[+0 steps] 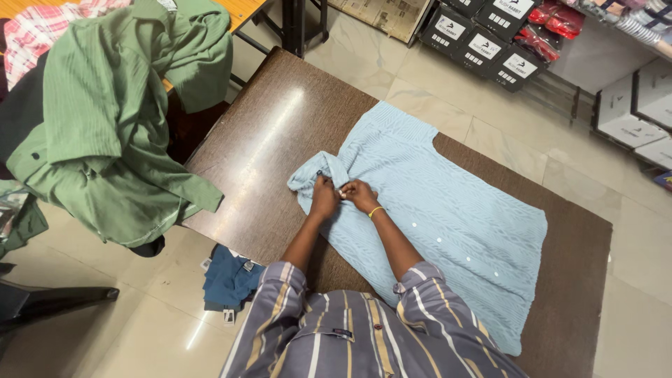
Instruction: The person buttons and folds a light-blue long-sleeved shirt on a table.
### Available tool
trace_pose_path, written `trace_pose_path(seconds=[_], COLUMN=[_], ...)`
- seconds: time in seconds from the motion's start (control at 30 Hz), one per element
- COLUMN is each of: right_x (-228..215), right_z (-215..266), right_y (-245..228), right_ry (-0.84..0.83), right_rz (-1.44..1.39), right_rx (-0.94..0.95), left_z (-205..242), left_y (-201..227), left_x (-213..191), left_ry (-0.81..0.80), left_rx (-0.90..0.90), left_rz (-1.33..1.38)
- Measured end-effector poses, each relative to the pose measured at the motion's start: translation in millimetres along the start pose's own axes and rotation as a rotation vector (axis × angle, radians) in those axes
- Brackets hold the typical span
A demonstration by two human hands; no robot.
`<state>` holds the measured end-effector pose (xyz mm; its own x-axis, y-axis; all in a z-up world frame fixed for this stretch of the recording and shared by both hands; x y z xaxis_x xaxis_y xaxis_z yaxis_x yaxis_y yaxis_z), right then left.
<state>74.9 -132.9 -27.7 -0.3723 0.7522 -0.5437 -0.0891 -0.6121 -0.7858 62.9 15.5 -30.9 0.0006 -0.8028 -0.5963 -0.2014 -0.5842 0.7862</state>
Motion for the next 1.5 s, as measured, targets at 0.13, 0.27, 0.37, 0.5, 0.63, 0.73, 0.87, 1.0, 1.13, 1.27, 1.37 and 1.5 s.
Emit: trace_pose_path(seconds=[0.13,0.27,0.37,0.5,0.63,0.73,0.87,1.0,1.13,1.27,1.37,1.5], right_x=[0,1,12,20,16,5,6,1,1,3,6,15], right_z=[7,29,46,58,49,20,-4,-12,-15,-13,-2,17], right_y=[-10,-35,-62,-78,-66,-44,-9,-14,-16,-8,-9,-12], right_ry=[0.071,0.33,0.444,0.528,0.506,0.368,-0.054,-0.108,-0.02,-0.056,0.034,0.17], right_rz=[-0.126,0.256,0.336,0.277,0.323,0.172,-0.185,-0.165,0.235,0.299,0.172,0.127], right_rx=[-0.117,-0.188,-0.303,-0.251,-0.242,-0.168,0.161,0.114,0.12,0.235,0.175,0.112], left_z=[-3,-4,-10,-8,-1,1,9,12,9,1,-6,-13], left_y=[-2,-7,-7,-5,-5,-3,1,7,15,6,2,-9], left_x=[-9,-16,-19,-23,-18,-21,-16,-16,-16,-16,-20,-24], left_ry=[0.02,-0.088,-0.118,-0.107,-0.115,-0.075,-0.113,-0.11,0.058,-0.004,-0.002,-0.085], left_rx=[0.059,0.032,0.03,0.046,-0.035,-0.018,0.017,0.095,0.157,0.053,0.019,-0.07], left_rz=[0.198,0.35,0.349,0.37,0.313,0.28,0.11,-0.056,-0.117,-0.021,0.029,0.073])
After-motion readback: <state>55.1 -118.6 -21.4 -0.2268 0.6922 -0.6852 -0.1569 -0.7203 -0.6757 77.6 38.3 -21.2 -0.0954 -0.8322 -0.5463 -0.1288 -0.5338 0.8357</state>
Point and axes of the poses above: each hand's wrist, its own z-axis away from the middle knuckle, its own x-axis out of the palm, y = z × x, the point moved 6 cm from there along -z, towards the middle knuckle, and after that the axes turned 7 degrees about -y, right-handed, at the moved point
